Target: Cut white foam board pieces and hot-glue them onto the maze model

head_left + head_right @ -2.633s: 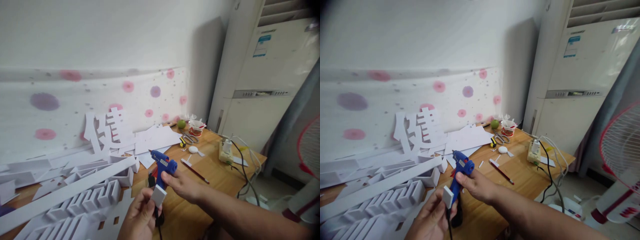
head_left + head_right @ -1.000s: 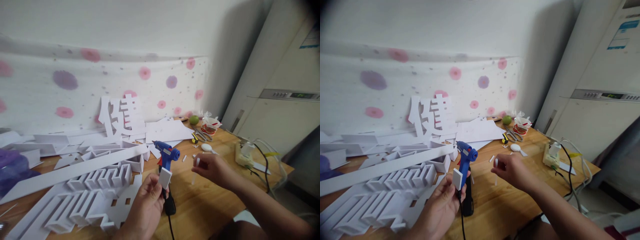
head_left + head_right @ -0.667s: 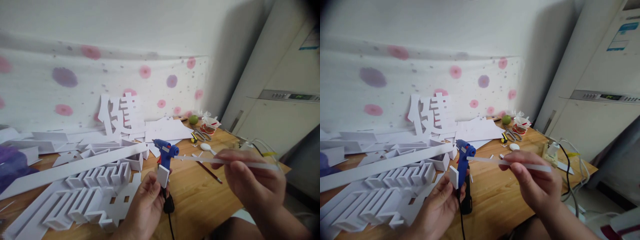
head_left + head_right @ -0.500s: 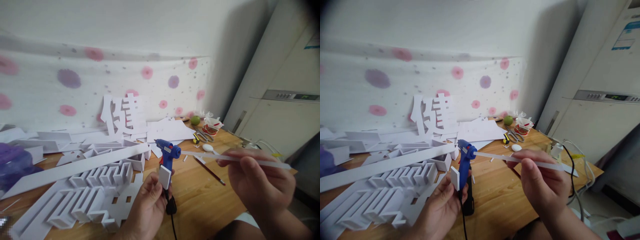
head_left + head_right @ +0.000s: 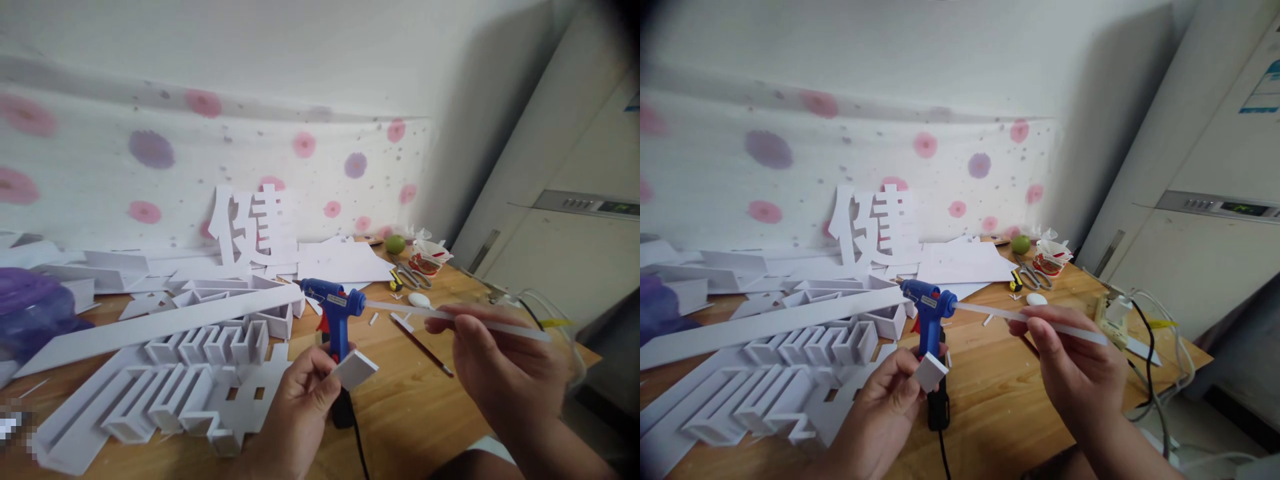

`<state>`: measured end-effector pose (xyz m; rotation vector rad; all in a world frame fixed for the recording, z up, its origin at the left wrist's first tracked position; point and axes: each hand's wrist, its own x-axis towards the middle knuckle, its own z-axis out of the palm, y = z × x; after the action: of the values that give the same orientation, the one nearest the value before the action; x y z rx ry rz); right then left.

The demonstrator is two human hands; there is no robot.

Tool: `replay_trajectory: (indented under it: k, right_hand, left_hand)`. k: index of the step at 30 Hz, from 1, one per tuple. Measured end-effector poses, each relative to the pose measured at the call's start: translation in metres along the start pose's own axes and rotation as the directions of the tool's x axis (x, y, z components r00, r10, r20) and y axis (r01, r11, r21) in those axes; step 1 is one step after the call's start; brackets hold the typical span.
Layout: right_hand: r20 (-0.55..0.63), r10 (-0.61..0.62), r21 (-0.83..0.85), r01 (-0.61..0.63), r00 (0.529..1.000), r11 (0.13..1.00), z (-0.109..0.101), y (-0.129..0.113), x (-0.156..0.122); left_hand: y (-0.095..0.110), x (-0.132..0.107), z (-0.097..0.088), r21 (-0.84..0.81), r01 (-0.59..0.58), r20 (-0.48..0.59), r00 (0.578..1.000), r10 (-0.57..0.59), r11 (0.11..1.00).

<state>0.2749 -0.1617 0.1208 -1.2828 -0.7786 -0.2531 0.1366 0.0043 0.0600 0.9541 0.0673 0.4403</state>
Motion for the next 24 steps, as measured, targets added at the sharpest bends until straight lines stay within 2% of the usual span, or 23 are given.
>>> replay_trajectory:
  k: [3, 7, 14, 18, 24]
  right_hand:
    - [0.051, 0.054, 0.056, -0.057, 0.997, 0.997, 0.0, 0.004, 0.005]
    - [0.113, 0.183, 0.198, -0.203, 0.977, 0.959, -0.003, 0.016, 0.013]
    - [0.129, 0.268, 0.271, -0.294, 0.955, 0.917, -0.005, 0.03, 0.016]
    - [0.153, 0.315, 0.322, -0.348, 0.937, 0.88, 0.001, 0.034, 0.018]
    - [0.258, 0.37, 0.328, -0.441, 0.893, 0.836, 0.002, 0.038, 0.02]
  left_hand:
    - [-0.001, 0.001, -0.003, 0.103, -0.053, 0.013, 0.999, 0.052, 0.993]
    - [0.004, 0.002, -0.004, 0.253, -0.1, 0.074, 0.994, 0.083, 0.962]
    - [0.014, -0.004, 0.0, 0.553, -0.252, 0.215, 0.964, 0.156, 0.794]
    - [0.016, -0.007, 0.003, 0.626, -0.284, 0.268, 0.953, 0.142, 0.726]
    - [0.021, -0.008, 0.009, 0.627, -0.303, 0.365, 0.928, 0.074, 0.717]
